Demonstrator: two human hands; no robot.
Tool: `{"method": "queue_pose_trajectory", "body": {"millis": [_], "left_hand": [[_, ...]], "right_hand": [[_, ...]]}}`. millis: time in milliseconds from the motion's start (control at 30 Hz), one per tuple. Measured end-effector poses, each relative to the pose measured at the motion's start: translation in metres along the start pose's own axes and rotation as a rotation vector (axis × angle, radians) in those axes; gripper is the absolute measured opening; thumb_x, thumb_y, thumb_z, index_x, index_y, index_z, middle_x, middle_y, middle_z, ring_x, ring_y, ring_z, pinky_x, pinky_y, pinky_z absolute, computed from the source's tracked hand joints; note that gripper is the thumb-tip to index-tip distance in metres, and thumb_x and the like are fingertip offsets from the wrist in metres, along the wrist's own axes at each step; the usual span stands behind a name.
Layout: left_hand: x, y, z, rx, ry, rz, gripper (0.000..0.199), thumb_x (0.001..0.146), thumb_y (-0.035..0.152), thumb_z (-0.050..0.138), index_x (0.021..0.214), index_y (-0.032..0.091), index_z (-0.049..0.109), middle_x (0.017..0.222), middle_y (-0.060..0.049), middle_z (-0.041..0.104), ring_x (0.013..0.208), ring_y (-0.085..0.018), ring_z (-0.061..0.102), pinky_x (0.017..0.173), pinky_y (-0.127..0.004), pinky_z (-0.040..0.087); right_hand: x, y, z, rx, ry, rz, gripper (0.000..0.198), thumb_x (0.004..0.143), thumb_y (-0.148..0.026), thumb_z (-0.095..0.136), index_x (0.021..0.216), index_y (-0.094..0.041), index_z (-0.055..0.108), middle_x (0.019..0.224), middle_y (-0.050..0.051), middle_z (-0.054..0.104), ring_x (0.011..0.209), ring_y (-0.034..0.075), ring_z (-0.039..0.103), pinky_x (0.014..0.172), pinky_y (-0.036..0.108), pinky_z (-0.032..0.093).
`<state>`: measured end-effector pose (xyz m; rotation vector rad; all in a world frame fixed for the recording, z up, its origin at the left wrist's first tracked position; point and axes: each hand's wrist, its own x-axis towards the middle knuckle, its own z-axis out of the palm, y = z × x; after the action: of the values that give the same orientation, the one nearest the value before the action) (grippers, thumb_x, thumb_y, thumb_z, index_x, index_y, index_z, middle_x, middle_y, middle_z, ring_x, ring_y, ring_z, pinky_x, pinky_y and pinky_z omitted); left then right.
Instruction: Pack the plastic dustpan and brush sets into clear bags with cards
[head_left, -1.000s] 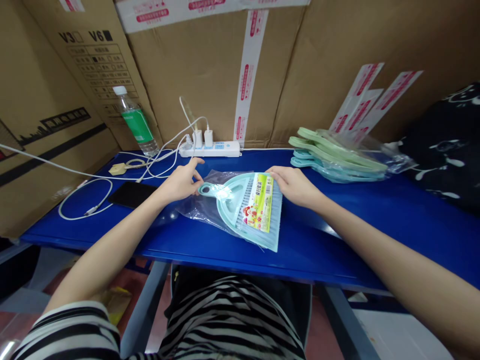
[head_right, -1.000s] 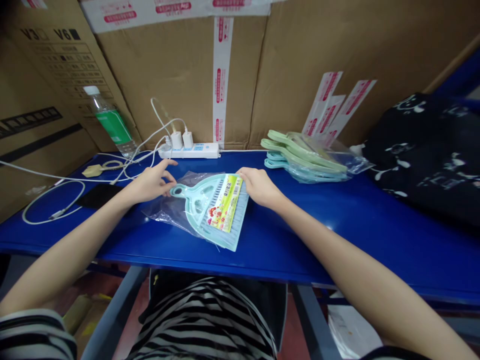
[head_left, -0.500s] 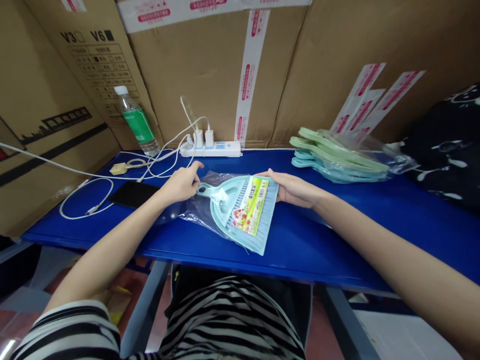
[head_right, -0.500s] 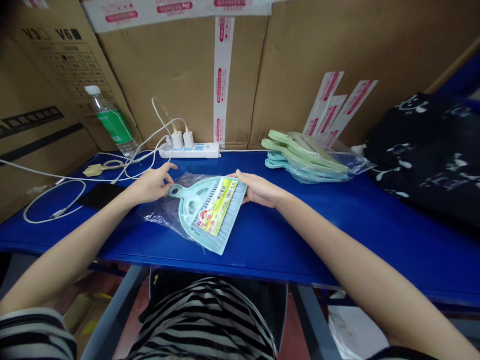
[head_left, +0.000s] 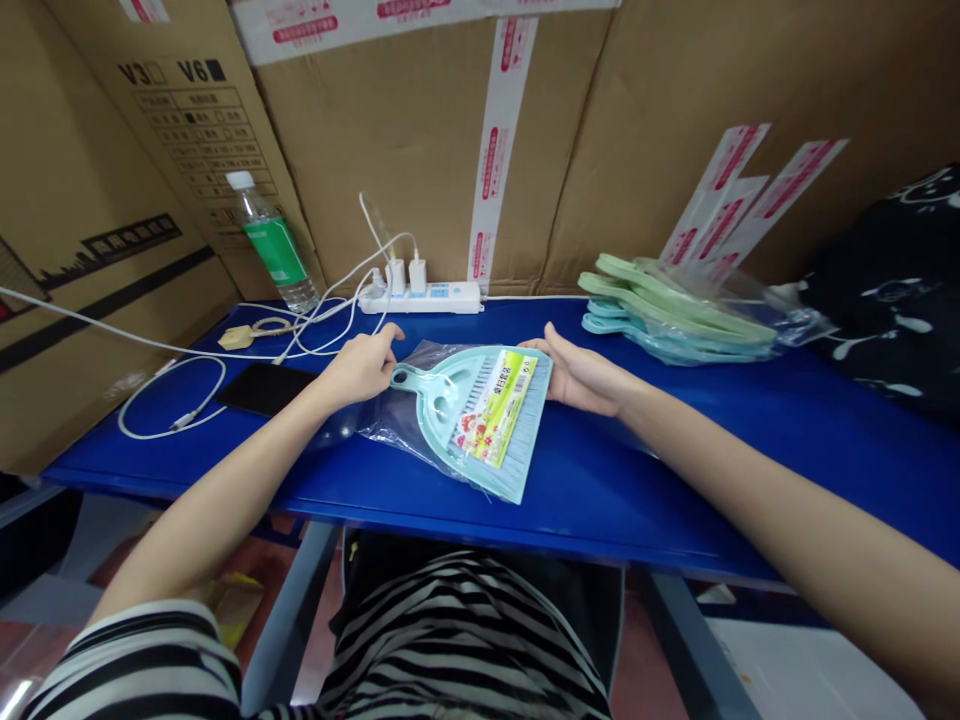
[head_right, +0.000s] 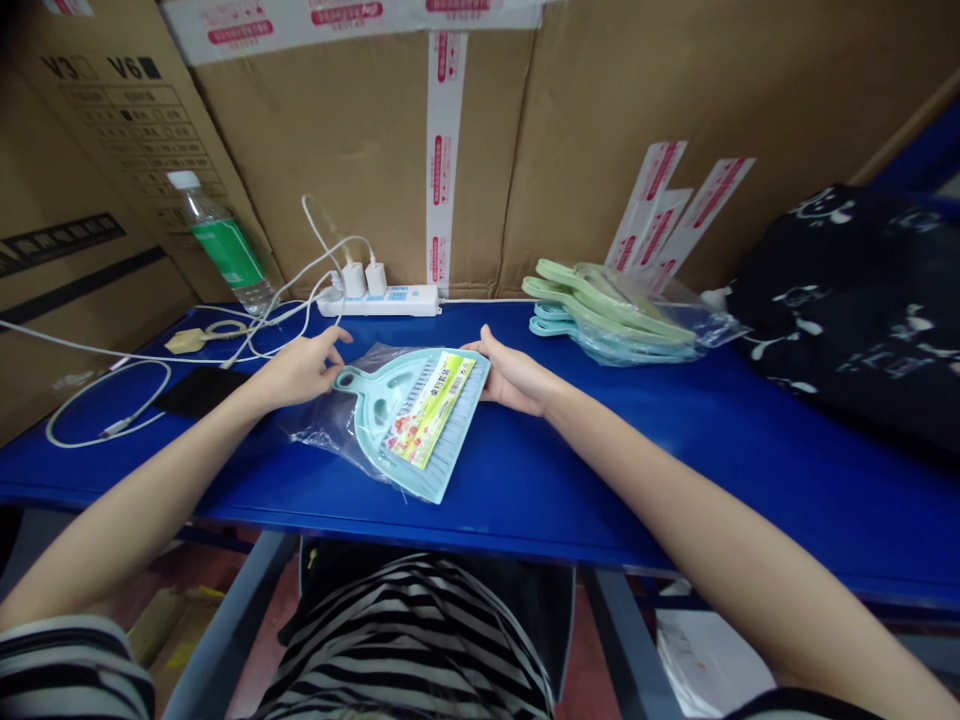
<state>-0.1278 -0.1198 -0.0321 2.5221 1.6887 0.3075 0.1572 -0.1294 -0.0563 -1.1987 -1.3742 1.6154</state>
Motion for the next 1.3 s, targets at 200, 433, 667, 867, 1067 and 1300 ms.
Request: {"method": "queue_pose_trajectory", "body": {"millis": [200, 433, 667, 867, 1067, 1300], "left_hand": [[0.0, 0.0, 0.001, 0.026, -0.007, -0.021, 0.05, 0.075, 0.005, 0.048, 0.123, 0.018, 0.054, 0.083, -0.003, 0.073, 0.078, -0.021, 0.069, 0.072, -0.029, 0.047], [0.0, 0.004, 0.0, 0.025, -0.047, -0.033, 0.051, 0.077, 0.006, 0.048, 0.127, 0.014, 0.053, 0.085, -0.005, 0.073, 0.074, -0.02, 0.067, 0.07, -0.029, 0.046], [-0.001, 0.004, -0.002, 0.006, -0.069, -0.029, 0.048, 0.079, 0.006, 0.045, 0.126, 0.014, 0.053, 0.078, -0.003, 0.071, 0.063, -0.017, 0.064, 0.067, -0.028, 0.046], [-0.001, 0.002, -0.002, -0.006, -0.073, -0.033, 0.048, 0.078, 0.006, 0.047, 0.125, 0.015, 0.054, 0.078, -0.003, 0.071, 0.061, -0.017, 0.063, 0.067, -0.028, 0.047], [-0.001, 0.002, -0.004, -0.027, -0.09, -0.023, 0.044, 0.081, 0.008, 0.049, 0.123, 0.016, 0.054, 0.074, -0.001, 0.07, 0.06, -0.017, 0.063, 0.067, -0.027, 0.048], [-0.002, 0.003, -0.004, -0.013, -0.081, -0.021, 0.042, 0.08, 0.007, 0.049, 0.121, 0.018, 0.054, 0.073, 0.001, 0.07, 0.057, -0.016, 0.063, 0.062, -0.026, 0.046]], "right_hand": [[-0.001, 0.0, 0.005, 0.075, 0.065, 0.13, 0.059, 0.103, -0.052, 0.016, 0.088, -0.021, 0.064, 0.095, 0.011, 0.076, 0.095, 0.02, 0.072, 0.082, 0.035, 0.057], [0.001, 0.003, 0.001, 0.059, -0.054, 0.062, 0.066, 0.102, -0.055, 0.016, 0.091, -0.019, 0.07, 0.096, 0.015, 0.077, 0.107, 0.027, 0.069, 0.09, 0.042, 0.055], [0.003, 0.006, -0.002, 0.092, -0.014, 0.046, 0.045, 0.103, -0.03, 0.03, 0.085, -0.019, 0.069, 0.092, 0.011, 0.078, 0.1, 0.022, 0.071, 0.092, 0.041, 0.055], [0.006, 0.009, -0.013, 0.073, -0.06, 0.008, 0.04, 0.101, -0.029, 0.038, 0.081, -0.02, 0.072, 0.087, 0.009, 0.078, 0.095, 0.021, 0.073, 0.092, 0.042, 0.056], [0.006, 0.014, -0.02, -0.063, -0.228, -0.116, 0.028, 0.067, -0.042, 0.083, 0.082, -0.019, 0.076, 0.084, 0.006, 0.078, 0.091, 0.023, 0.073, 0.09, 0.04, 0.056], [0.005, 0.015, -0.004, -0.099, -0.077, -0.163, 0.035, 0.046, -0.034, 0.09, 0.075, -0.018, 0.076, 0.07, 0.003, 0.075, 0.084, 0.025, 0.073, 0.082, 0.039, 0.057]]}}
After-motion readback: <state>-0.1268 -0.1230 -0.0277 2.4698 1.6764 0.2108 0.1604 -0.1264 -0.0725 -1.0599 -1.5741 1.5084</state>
